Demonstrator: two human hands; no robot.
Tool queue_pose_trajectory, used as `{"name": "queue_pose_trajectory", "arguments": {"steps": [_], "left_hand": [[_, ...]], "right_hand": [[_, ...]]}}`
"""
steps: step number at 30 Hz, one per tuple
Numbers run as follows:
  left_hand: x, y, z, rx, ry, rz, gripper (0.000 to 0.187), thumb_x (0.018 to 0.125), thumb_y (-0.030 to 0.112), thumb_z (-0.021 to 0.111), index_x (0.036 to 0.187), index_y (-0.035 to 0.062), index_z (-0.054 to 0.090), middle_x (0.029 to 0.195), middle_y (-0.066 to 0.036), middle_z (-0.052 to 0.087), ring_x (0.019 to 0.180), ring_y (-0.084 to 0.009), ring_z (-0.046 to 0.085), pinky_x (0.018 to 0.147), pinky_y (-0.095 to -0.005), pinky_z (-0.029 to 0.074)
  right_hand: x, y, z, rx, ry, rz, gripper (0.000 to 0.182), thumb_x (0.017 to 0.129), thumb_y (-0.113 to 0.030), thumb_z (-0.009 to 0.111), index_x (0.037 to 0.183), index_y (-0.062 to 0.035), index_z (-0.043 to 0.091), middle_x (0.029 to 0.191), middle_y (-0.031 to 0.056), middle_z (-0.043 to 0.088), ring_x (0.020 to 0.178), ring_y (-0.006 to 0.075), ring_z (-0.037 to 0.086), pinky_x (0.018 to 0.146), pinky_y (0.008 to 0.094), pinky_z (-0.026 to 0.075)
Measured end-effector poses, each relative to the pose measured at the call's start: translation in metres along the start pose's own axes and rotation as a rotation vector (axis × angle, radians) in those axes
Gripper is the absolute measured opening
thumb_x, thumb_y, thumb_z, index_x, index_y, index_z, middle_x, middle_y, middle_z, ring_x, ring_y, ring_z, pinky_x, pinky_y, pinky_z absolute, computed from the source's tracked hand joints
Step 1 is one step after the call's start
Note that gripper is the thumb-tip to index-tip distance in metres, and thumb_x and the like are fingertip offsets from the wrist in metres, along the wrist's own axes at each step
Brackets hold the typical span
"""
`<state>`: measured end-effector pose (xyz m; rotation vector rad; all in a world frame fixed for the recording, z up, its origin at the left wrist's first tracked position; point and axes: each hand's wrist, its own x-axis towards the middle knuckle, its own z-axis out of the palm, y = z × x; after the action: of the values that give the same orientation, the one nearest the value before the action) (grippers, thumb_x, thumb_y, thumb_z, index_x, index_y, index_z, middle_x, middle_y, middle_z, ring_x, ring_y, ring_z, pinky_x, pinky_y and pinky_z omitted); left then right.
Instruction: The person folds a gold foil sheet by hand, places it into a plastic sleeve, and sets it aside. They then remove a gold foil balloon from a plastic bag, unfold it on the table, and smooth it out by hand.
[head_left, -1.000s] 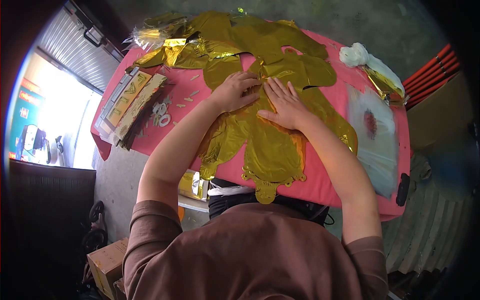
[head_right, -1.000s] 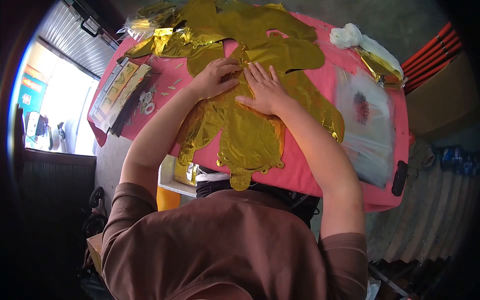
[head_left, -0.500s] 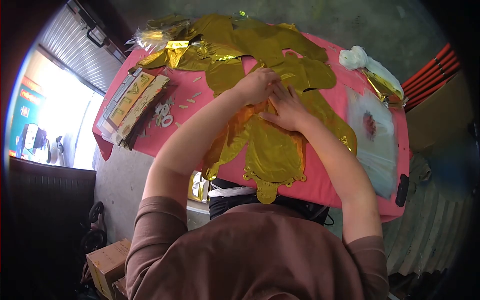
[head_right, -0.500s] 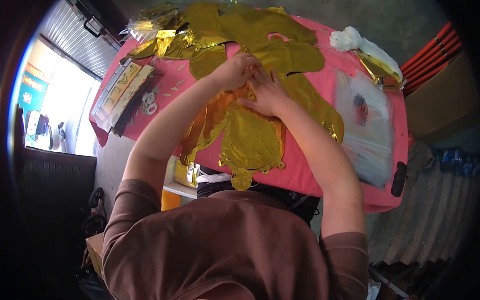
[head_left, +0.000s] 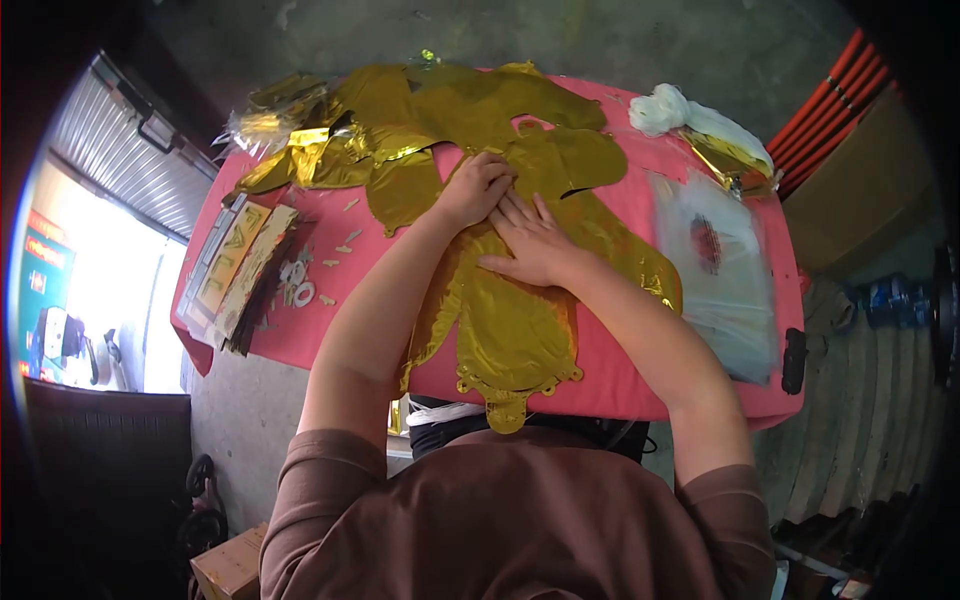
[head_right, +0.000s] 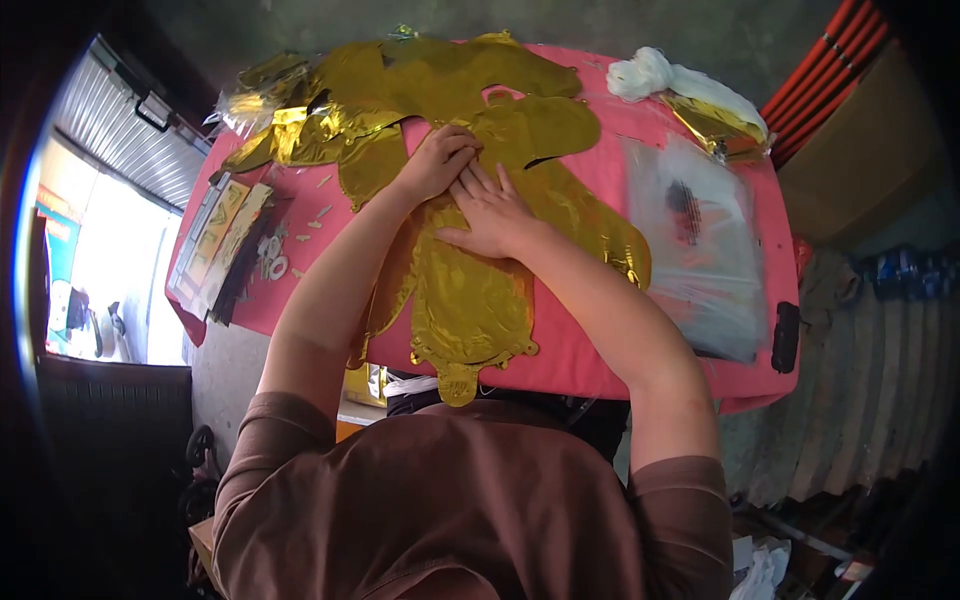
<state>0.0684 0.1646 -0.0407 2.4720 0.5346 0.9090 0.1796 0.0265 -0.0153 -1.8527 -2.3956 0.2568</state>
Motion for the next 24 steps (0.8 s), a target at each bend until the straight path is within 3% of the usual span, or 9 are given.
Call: {"name": "queue_pose_trajectory", "arguments": {"steps": [5, 7, 8, 10, 11, 12, 14, 18, 24], "left_hand": [[-0.005, 0.007, 0.002, 0.095, 0.009, 0.005, 0.022, 0.082, 0.017, 0.059, 0.101, 0.0071, 0.064, 0.105, -0.011, 0.058, 0.097, -0.0295, 0.055, 0.088, -0.0384, 0.044], [-0.006, 0.012, 0.002, 0.175, 0.029, 0.031, 0.025, 0.08, 0.02, 0.06, 0.103, 0.0101, 0.064, 0.106, -0.009, 0.058, 0.097, -0.0289, 0.054, 0.087, -0.0391, 0.044], [-0.007, 0.016, 0.002, 0.211, 0.015, 0.008, 0.025, 0.081, 0.02, 0.06, 0.103, 0.0093, 0.064, 0.106, -0.009, 0.058, 0.098, -0.0289, 0.053, 0.089, -0.0387, 0.042], [-0.008, 0.018, 0.004, 0.246, -0.002, -0.008, 0.025, 0.081, 0.019, 0.06, 0.104, 0.0085, 0.063, 0.106, -0.009, 0.057, 0.099, -0.0289, 0.052, 0.091, -0.0383, 0.041], [-0.008, 0.018, 0.004, 0.257, 0.006, -0.006, 0.025, 0.081, 0.019, 0.06, 0.104, 0.0086, 0.063, 0.106, -0.008, 0.057, 0.1, -0.0287, 0.051, 0.091, -0.0383, 0.04], [-0.008, 0.019, 0.005, 0.27, 0.014, -0.006, 0.026, 0.081, 0.02, 0.06, 0.104, 0.0087, 0.063, 0.106, -0.008, 0.057, 0.1, -0.0285, 0.051, 0.091, -0.0382, 0.04], [-0.008, 0.021, 0.004, 0.27, 0.007, -0.006, 0.026, 0.081, 0.02, 0.06, 0.104, 0.0087, 0.063, 0.106, -0.008, 0.058, 0.1, -0.0285, 0.051, 0.091, -0.0382, 0.04], [-0.008, 0.023, 0.002, 0.275, -0.002, -0.012, 0.026, 0.081, 0.02, 0.06, 0.104, 0.0083, 0.064, 0.106, -0.008, 0.058, 0.1, -0.0284, 0.051, 0.091, -0.0383, 0.04], [-0.009, 0.018, 0.003, 0.276, 0.026, 0.01, 0.025, 0.08, 0.023, 0.06, 0.102, 0.0112, 0.065, 0.104, -0.005, 0.058, 0.097, -0.0262, 0.052, 0.087, -0.0381, 0.042]], "right_hand": [[-0.034, -0.003, -0.01, 0.028, 0.016, 0.004, 0.081, 0.086, -0.054, 0.048, 0.142, -0.0007, 0.022, 0.148, 0.0207, 0.019, 0.14, 0.0313, 0.012, 0.113, 0.0461, 0.012], [-0.046, 0.002, -0.025, 0.078, -0.039, -0.091, 0.069, 0.084, -0.046, 0.053, 0.132, 0.0018, 0.039, 0.14, 0.019, 0.035, 0.132, 0.0332, 0.029, 0.106, 0.0477, 0.028], [-0.045, 0.006, -0.036, 0.077, -0.04, -0.086, 0.069, 0.084, -0.046, 0.053, 0.132, 0.0018, 0.039, 0.14, 0.019, 0.035, 0.132, 0.0332, 0.029, 0.106, 0.0477, 0.028], [-0.033, 0.021, -0.058, 0.298, -0.194, 0.128, 0.054, 0.084, -0.037, 0.055, 0.12, 0.0022, 0.049, 0.129, 0.0182, 0.046, 0.123, 0.0332, 0.041, 0.098, 0.0437, 0.038], [-0.028, 0.031, -0.053, 0.279, -0.053, 0.143, 0.044, 0.085, -0.031, 0.053, 0.116, 0.0013, 0.051, 0.125, 0.0174, 0.049, 0.118, 0.0326, 0.045, 0.096, 0.0404, 0.039], [-0.025, 0.039, -0.047, 0.28, -0.046, 0.146, 0.044, 0.085, -0.031, 0.053, 0.116, 0.0013, 0.051, 0.125, 0.0174, 0.049, 0.118, 0.0326, 0.045, 0.096, 0.0404, 0.039], [-0.015, 0.053, -0.035, 0.086, 0.251, 0.121, 0.047, 0.089, -0.026, 0.051, 0.129, -0.0005, 0.046, 0.139, 0.0143, 0.04, 0.129, 0.0312, 0.037, 0.105, 0.0405, 0.031], [-0.001, 0.061, -0.02, -0.092, 0.1, 0.212, 0.058, 0.094, -0.032, 0.042, 0.141, -0.0038, 0.026, 0.15, 0.0128, 0.02, 0.138, 0.0265, 0.019, 0.112, 0.0425, 0.016], [0.003, 0.063, -0.014, -0.124, -0.05, 0.266, 0.062, 0.096, -0.041, 0.031, 0.144, -0.0051, 0.018, 0.152, 0.0102, 0.014, 0.14, 0.0243, 0.013, 0.113, 0.0432, 0.013]]}}
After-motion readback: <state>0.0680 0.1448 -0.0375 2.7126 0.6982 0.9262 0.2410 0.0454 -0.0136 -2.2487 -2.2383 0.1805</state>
